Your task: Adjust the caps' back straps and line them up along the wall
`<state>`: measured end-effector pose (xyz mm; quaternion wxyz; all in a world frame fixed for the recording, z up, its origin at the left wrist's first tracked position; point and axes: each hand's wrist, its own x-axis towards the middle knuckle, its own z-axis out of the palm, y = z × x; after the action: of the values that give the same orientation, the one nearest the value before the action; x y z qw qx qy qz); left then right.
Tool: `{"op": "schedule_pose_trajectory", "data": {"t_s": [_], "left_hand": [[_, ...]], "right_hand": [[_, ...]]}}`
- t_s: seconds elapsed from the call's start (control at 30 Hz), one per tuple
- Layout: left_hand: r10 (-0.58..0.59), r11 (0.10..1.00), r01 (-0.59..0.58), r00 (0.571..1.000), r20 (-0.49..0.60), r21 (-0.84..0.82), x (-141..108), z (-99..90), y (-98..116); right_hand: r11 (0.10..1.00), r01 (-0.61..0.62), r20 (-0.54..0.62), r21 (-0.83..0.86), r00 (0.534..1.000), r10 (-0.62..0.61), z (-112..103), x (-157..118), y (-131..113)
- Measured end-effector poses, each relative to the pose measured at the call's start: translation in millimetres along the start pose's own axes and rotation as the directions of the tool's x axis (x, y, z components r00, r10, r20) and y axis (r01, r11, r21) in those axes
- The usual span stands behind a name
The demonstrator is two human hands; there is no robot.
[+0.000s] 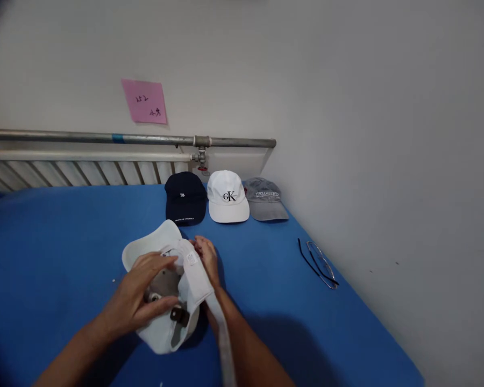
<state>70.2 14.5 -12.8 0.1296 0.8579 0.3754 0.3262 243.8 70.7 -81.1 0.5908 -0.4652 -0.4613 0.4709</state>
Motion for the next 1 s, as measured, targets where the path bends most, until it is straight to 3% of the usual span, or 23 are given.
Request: {"op": "schedule_pose_trajectory", "data": {"t_s": [0.1, 0.2, 0.27, 0.33, 0.43, 0.5, 0.57, 0.87, 1.0], "left_hand": [[-0.169, 0.974, 0.203, 0.948, 0.271, -0.103, 0.5, 2.0, 4.1], [-0.245, 0.923, 0.337, 0.889, 0.386, -0.189, 1.2, 0.7, 4.7], [-0.257, 0.897, 0.365, 0.89, 0.376, -0.251, 2.2, -0.5, 3.2], [-0.262, 0.878, 0.372, 0.9, 0.348, -0.3, 3.1, -1.4, 0.9], [-0.261, 0.867, 0.364, 0.913, 0.312, -0.341, 3.8, -2.8, -2.1], [-0.264, 0.861, 0.368, 0.913, 0.311, -0.35, 3.6, -4.0, -2.7], [-0.265, 0.864, 0.368, 0.912, 0.312, -0.343, 3.1, -5.1, -2.5], [-0.285, 0.86, 0.382, 0.91, 0.302, -0.339, -2.9, -0.8, -13.5], [-0.362, 0.788, 0.444, 0.894, 0.262, -0.426, -9.9, -5.5, -21.6]], "right_hand": [[0.996, -0.065, -0.028, 0.065, 0.997, 0.067, 4.3, 8.3, -3.4], [0.994, -0.059, -0.05, 0.088, 0.997, 0.063, 3.4, 6.8, -11.5], [0.996, -0.026, -0.042, 0.083, 0.999, 0.03, 0.9, 0.3, -19.5], [0.996, 0.087, 0.032, 0.013, 0.996, -0.088, -2.5, -8.7, -27.7], [0.935, 0.336, 0.24, -0.112, 0.922, -0.303, -7.4, -22.3, -37.0], [0.896, 0.419, 0.34, -0.147, 0.872, -0.352, -10.4, -29.1, -40.1], [0.878, 0.445, 0.383, -0.179, 0.853, -0.354, -13.2, -33.2, -41.2], [0.792, 0.527, 0.336, -0.307, 0.839, -0.428, -26.2, -40.0, -46.1], [0.849, 0.462, 0.297, -0.257, 0.873, -0.386, -35.1, -56.5, -51.9]]}}
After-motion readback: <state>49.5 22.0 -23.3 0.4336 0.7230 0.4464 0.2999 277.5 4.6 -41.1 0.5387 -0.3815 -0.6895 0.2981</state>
